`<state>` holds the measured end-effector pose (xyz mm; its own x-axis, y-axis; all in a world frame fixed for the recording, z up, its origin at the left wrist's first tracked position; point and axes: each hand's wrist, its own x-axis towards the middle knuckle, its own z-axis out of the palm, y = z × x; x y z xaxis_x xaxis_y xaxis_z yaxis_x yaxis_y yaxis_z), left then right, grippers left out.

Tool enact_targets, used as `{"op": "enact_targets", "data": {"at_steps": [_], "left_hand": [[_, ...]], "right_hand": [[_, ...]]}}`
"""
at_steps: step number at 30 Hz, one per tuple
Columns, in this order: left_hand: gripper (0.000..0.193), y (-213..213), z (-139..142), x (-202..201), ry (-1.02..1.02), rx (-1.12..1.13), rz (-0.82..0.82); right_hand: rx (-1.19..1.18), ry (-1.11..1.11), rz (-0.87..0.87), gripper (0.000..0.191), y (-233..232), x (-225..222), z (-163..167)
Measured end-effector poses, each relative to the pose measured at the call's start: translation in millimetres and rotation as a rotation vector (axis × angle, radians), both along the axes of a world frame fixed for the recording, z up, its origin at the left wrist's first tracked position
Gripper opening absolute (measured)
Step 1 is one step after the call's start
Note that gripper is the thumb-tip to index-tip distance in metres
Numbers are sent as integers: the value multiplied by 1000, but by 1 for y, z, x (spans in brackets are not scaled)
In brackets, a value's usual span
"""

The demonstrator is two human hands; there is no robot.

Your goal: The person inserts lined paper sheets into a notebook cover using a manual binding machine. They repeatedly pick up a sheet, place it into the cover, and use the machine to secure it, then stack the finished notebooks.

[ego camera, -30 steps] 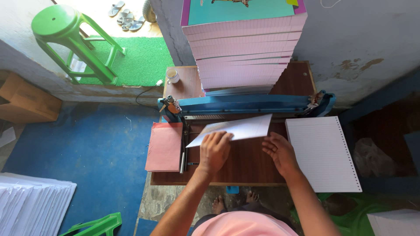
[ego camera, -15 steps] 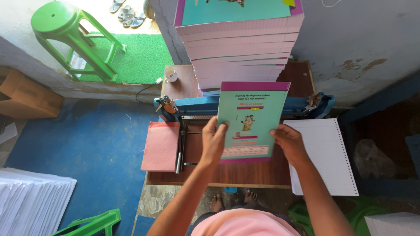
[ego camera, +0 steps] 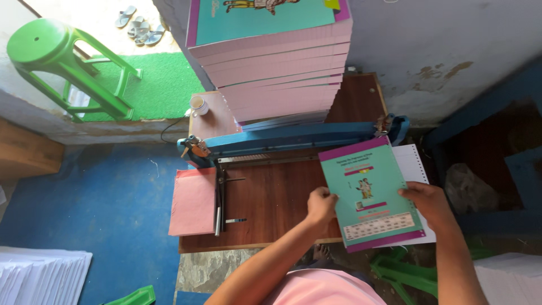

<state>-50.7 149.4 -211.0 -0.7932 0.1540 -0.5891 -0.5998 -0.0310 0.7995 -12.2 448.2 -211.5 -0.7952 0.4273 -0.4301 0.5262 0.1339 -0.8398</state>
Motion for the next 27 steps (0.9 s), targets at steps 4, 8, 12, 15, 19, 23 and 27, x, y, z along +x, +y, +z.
{"op": "enact_targets", "data": {"at_steps": [4,8,12,15,19,23,27], "left_hand": [[18,24,8,1,-37,-100,-71],[18,32,18,1,-31,-178,-156],[19,33,23,4,-20,-164,-205],[19,40,25,4,-2,-170,-236],[22,53,24,-1,-13,-209,-213],[24,63,21,-5,32,-219,-165],[24,66,20,-10,51,-262,-175]], "right_hand": [[162,66,41,44,17,11,2],[364,-24,105,45,27,15,3],[262,-49,53,49,35,23,2],[250,-53,19,48,39,29,0],[347,-103,-6,46,42,29,-3],[485,-171,39,45,46,22,-3],[532,-134,59,47,47,18,-1]]}}
